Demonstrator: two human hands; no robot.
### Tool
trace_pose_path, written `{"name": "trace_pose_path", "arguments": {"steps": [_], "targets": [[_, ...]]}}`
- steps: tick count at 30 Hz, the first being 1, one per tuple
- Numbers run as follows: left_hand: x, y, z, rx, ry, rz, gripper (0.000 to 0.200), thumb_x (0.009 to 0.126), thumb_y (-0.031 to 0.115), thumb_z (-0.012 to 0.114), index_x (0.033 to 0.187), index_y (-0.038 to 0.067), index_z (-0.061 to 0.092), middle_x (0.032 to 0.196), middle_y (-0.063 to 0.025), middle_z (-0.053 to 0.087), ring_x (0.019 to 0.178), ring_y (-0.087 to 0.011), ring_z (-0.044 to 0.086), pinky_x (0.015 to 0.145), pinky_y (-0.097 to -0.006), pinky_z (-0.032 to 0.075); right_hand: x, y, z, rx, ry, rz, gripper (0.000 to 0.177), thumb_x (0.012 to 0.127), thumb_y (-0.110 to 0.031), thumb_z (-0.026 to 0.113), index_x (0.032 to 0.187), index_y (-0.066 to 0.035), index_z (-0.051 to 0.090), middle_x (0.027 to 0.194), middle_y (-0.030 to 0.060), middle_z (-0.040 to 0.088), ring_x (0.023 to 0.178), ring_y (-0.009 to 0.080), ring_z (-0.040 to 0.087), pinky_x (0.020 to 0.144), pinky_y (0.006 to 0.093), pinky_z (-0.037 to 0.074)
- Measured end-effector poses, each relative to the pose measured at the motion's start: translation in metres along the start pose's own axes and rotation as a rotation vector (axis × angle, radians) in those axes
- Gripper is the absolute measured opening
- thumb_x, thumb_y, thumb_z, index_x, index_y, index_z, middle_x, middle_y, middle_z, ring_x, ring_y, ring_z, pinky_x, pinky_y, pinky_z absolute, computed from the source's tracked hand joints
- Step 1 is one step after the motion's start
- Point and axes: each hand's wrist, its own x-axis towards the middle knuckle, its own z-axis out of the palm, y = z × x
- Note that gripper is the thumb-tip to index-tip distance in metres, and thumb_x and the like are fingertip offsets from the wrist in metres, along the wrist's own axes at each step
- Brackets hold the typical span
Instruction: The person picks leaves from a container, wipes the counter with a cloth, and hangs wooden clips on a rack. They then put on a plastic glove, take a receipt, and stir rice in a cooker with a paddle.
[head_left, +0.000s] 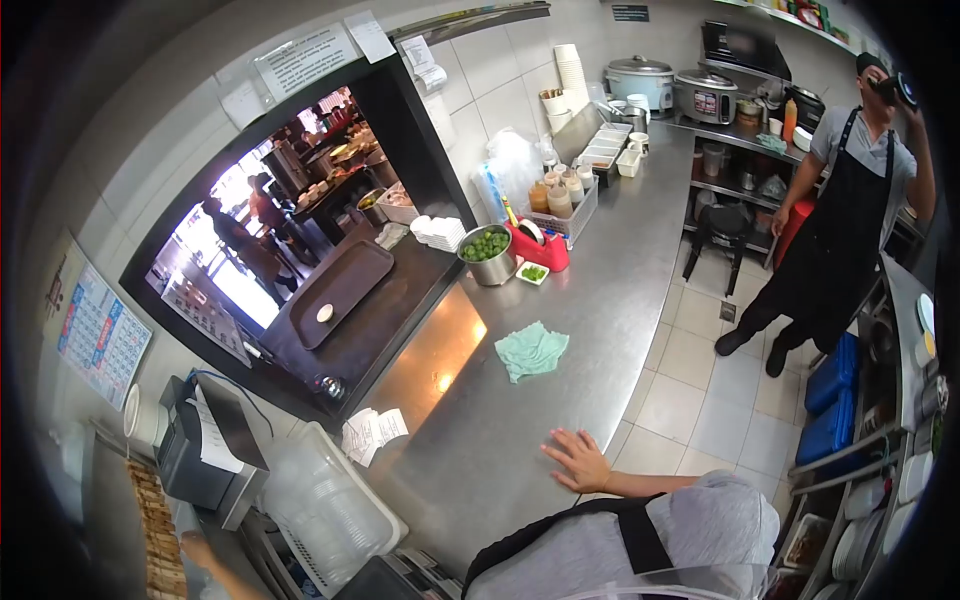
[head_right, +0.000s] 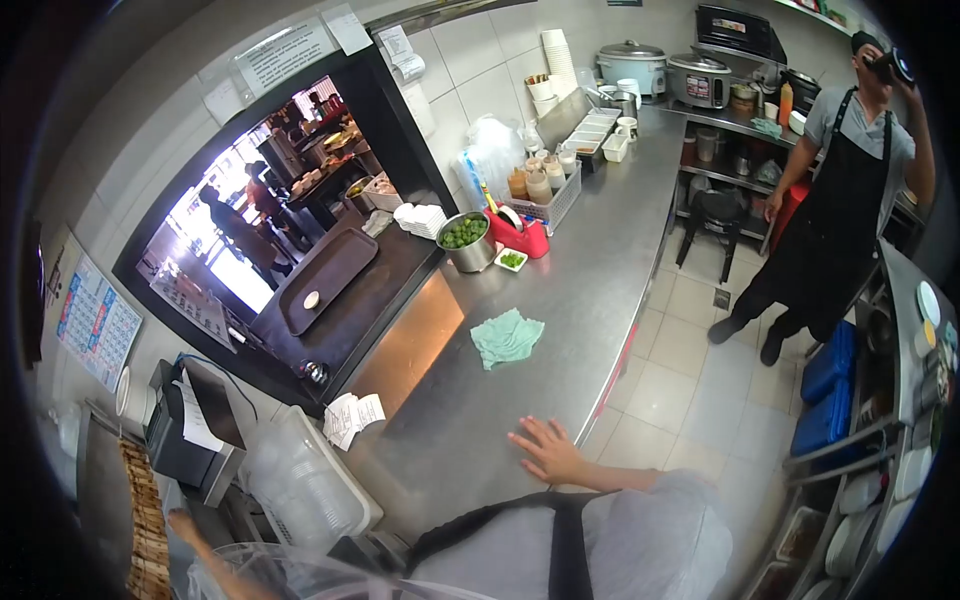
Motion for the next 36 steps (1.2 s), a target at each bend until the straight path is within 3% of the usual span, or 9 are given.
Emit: {"name": "trace_pose_path", "arguments": {"steps": [4, 8, 12, 17, 19, 26, 29, 32, 36], "targets": [[-0.106, 0.070, -0.054, -0.003, 0.336, 0.133, 0.016, 0.082, 0.011, 0.055, 0.092, -0.001, 0.055, 0.091, -0.0192, 0.054, 0.082, -0.0396, 0.056, 0.072, -0.0466, 0.043, -0.001, 0.003, -0.007, 0.074, -0.041, -0.032, 0.059, 0.086, -0.035, 0.050, 0.140, -0.022, 0.029, 0.143, 0.0143, 0.026, 0.135, 0.0272, 0.023, 0.103, 0.0535, 0.023], [-0.208, 0.123, -0.116, -0.126, 0.102, 0.166, 0.017, 0.084, 0.006, 0.054, 0.099, -0.002, 0.052, 0.101, -0.0205, 0.055, 0.090, -0.0393, 0.054, 0.075, -0.0424, 0.044, -0.001, 0.009, -0.014, 0.197, -0.049, -0.112, 0.063, 0.088, -0.042, 0.048, 0.141, -0.020, 0.024, 0.143, 0.0167, 0.025, 0.134, 0.0294, 0.023, 0.104, 0.0543, 0.022], [-0.353, 0.234, -0.169, -0.503, 0.376, 0.200, 0.022, 0.089, 0.009, 0.053, 0.108, -0.002, 0.052, 0.097, -0.0150, 0.058, 0.088, -0.0243, 0.059, 0.078, -0.0329, 0.046, 0.005, 0.028, -0.014, 0.570, -0.166, -0.126, 0.070, 0.089, -0.047, 0.046, 0.144, -0.020, 0.013, 0.146, 0.0166, 0.019, 0.134, 0.0313, 0.022, 0.103, 0.0541, 0.023], [-0.529, 0.431, -0.167, -1.144, -0.440, 0.666, 0.022, 0.089, 0.012, 0.053, 0.105, -0.004, 0.053, 0.100, -0.0181, 0.058, 0.092, -0.0302, 0.059, 0.077, -0.0363, 0.047, 0.007, 0.080, -0.114, 1.790, -0.480, 0.322, 0.082, 0.089, -0.037, 0.056, 0.145, -0.018, -0.001, 0.148, 0.0130, 0.006, 0.133, 0.0280, 0.023, 0.105, 0.0508, 0.026], [-0.586, 0.503, -0.180, -1.190, -0.876, 0.843, 0.026, 0.088, 0.012, 0.055, 0.108, -0.004, 0.052, 0.103, -0.0196, 0.058, 0.093, -0.0309, 0.059, 0.078, -0.0375, 0.047, -0.011, 0.118, -0.138, 2.109, -0.416, 0.317, 0.074, 0.089, -0.031, 0.056, 0.144, -0.017, 0.009, 0.144, 0.0137, 0.021, 0.127, 0.0271, 0.035, 0.098, 0.0496, 0.036], [-0.728, 0.679, -0.280, -1.331, -1.231, 1.608, 0.061, 0.086, 0.021, 0.058, 0.135, 0.000, 0.029, 0.121, -0.0253, 0.050, 0.110, -0.0335, 0.052, 0.087, -0.0391, 0.044, -0.177, 0.278, -0.221, 1.759, 0.667, 0.606, 0.035, 0.084, -0.023, 0.061, 0.116, -0.013, 0.050, 0.111, 0.0054, 0.055, 0.106, 0.0210, 0.053, 0.078, 0.0436, 0.049], [-0.763, 0.728, -0.341, -2.233, -0.620, 2.080, 0.064, 0.090, 0.034, 0.046, 0.130, -0.010, 0.024, 0.121, -0.0230, 0.047, 0.105, -0.0297, 0.051, 0.091, -0.0381, 0.041, -0.305, 0.296, -0.224, 1.376, 1.348, 1.055, 0.030, 0.081, -0.021, 0.062, 0.110, -0.015, 0.057, 0.109, 0.0008, 0.058, 0.105, 0.0195, 0.053, 0.076, 0.0447, 0.047], [-0.785, 0.728, -0.400, -2.962, -0.899, 1.886, 0.063, 0.090, 0.033, 0.047, 0.131, -0.008, 0.024, 0.122, -0.0219, 0.046, 0.106, -0.0291, 0.050, 0.092, -0.0389, 0.040, -0.449, 0.265, -0.161, 1.119, 1.932, 1.053, 0.028, 0.082, -0.025, 0.056, 0.109, -0.018, 0.058, 0.106, 0.0035, 0.060, 0.100, 0.0216, 0.057, 0.078, 0.0473, 0.045], [-0.785, 0.701, -0.453, -3.551, -1.623, 1.609, 0.062, 0.090, 0.033, 0.047, 0.131, -0.006, 0.024, 0.124, -0.0206, 0.045, 0.108, -0.0282, 0.049, 0.094, -0.0399, 0.039, -0.544, 0.111, -0.078, 0.563, 2.220, 2.065, 0.032, 0.083, -0.031, 0.056, 0.110, -0.013, 0.056, 0.095, 0.0075, 0.061, 0.082, 0.0196, 0.059, 0.061, 0.0360, 0.050]]}}
